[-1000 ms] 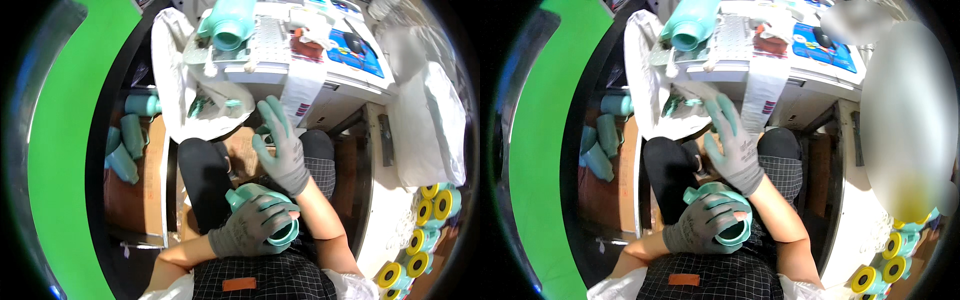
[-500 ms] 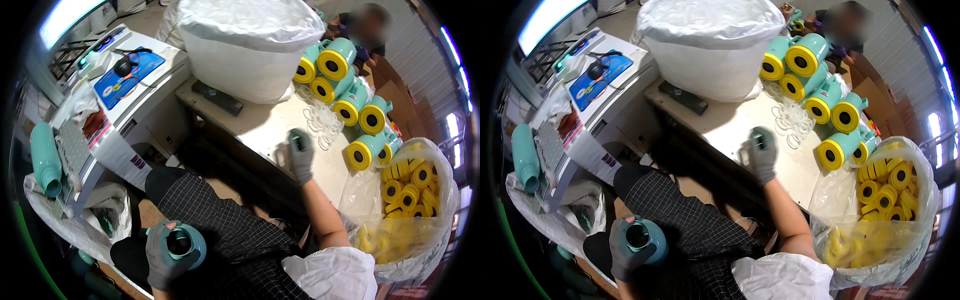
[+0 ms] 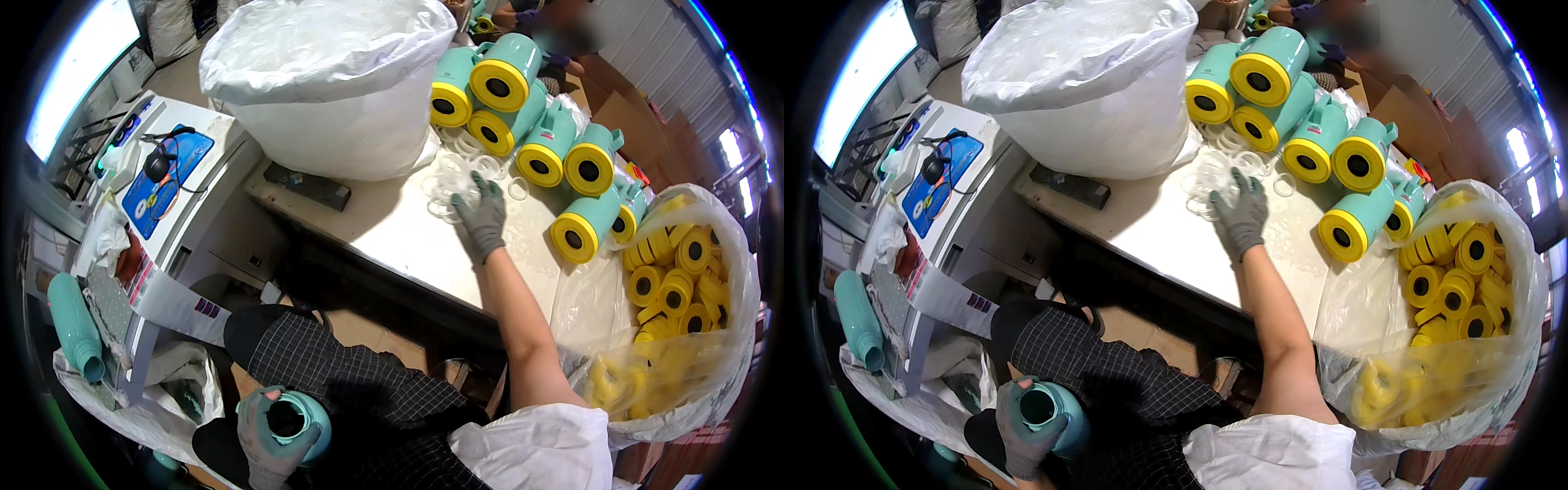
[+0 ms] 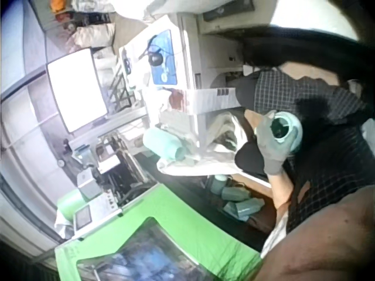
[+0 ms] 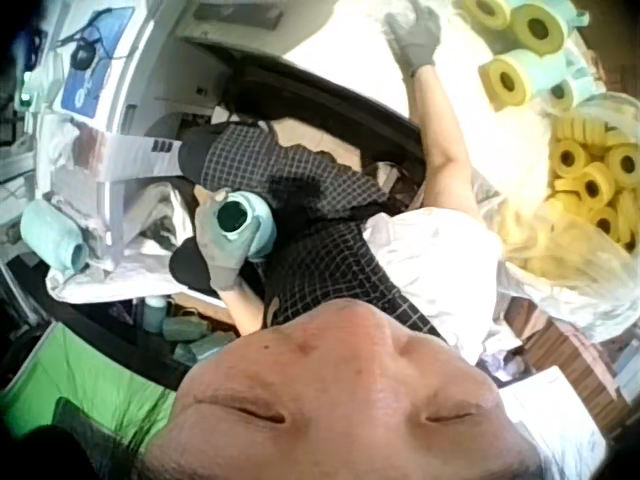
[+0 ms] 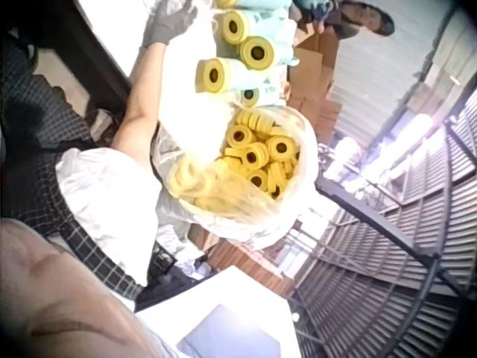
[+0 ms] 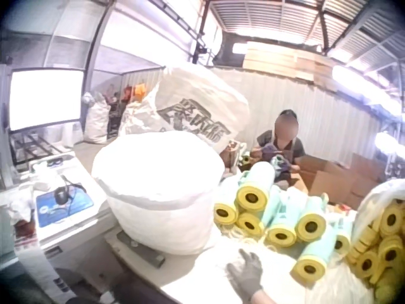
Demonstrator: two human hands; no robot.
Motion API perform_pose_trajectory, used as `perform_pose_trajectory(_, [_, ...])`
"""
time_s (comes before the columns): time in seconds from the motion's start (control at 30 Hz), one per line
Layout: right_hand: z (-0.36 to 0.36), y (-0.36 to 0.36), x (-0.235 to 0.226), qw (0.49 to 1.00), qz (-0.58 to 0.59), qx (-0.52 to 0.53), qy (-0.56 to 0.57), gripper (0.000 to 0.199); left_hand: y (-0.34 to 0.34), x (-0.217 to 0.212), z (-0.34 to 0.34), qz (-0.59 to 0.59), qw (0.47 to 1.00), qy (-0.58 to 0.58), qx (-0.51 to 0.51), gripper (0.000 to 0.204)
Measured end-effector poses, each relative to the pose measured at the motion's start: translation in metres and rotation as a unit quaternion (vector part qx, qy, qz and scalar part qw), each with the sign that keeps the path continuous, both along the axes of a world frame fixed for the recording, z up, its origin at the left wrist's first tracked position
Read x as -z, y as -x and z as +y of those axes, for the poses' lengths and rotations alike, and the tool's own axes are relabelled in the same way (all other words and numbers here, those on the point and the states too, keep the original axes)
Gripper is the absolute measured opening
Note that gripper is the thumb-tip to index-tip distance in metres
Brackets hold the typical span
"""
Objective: The person sits on the floor and assembles teal water bottles by hand. They pick up a bottle, insert a white plastic insert, apply a label, and screw on a yellow lid before placing the finished unit on a nearby table.
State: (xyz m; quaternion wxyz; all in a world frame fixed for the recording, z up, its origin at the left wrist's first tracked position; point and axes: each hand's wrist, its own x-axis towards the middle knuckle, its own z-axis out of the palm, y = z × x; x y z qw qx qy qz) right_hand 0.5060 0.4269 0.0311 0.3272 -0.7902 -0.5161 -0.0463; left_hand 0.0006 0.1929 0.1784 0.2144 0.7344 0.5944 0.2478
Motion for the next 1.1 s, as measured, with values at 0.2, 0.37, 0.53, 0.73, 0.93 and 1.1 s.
perform_pose_trajectory(0.2, [-0.001, 0.077, -0.03, 0.997, 0.039, -0.02, 0.057, 0.073, -0.01, 0.002, -0.001, -0.018, 1.0, -0.002, -0.01, 0.071])
perform_pose_trajectory(0.37, [-0.01, 0.017, -0.03, 0.97, 0.064, -0.032, -0.233, 0.024, -0.009, 0.0, -0.009, -0.008, 1.0, -0.009, -0.021, 0.071])
perform_pose_trajectory(0.53, [-0.014, -0.115, -0.031, 0.993, 0.026, 0.107, -0.052, 0.037, 0.001, 0.006, -0.006, 0.01, 1.0, 0.005, 0.0, 0.074])
perform_pose_trajectory(0.73, [-0.013, -0.139, -0.026, 0.983, -0.024, 0.087, 0.158, 0.035, 0.016, -0.003, 0.004, -0.104, 0.992, 0.07, -0.013, 0.076])
perform_pose_trajectory(0.93, [-0.05, -0.105, -0.036, 0.996, 0.033, -0.002, -0.087, 0.025, 0.035, -0.01, -0.005, -0.11, 0.991, 0.068, -0.028, 0.076])
perform_pose_trajectory(1.1, [-0.082, 0.104, -0.08, 0.88, 0.407, -0.242, -0.032, 0.014, 0.009, -0.012, 0.0, -0.008, 1.0, -0.006, -0.02, 0.111])
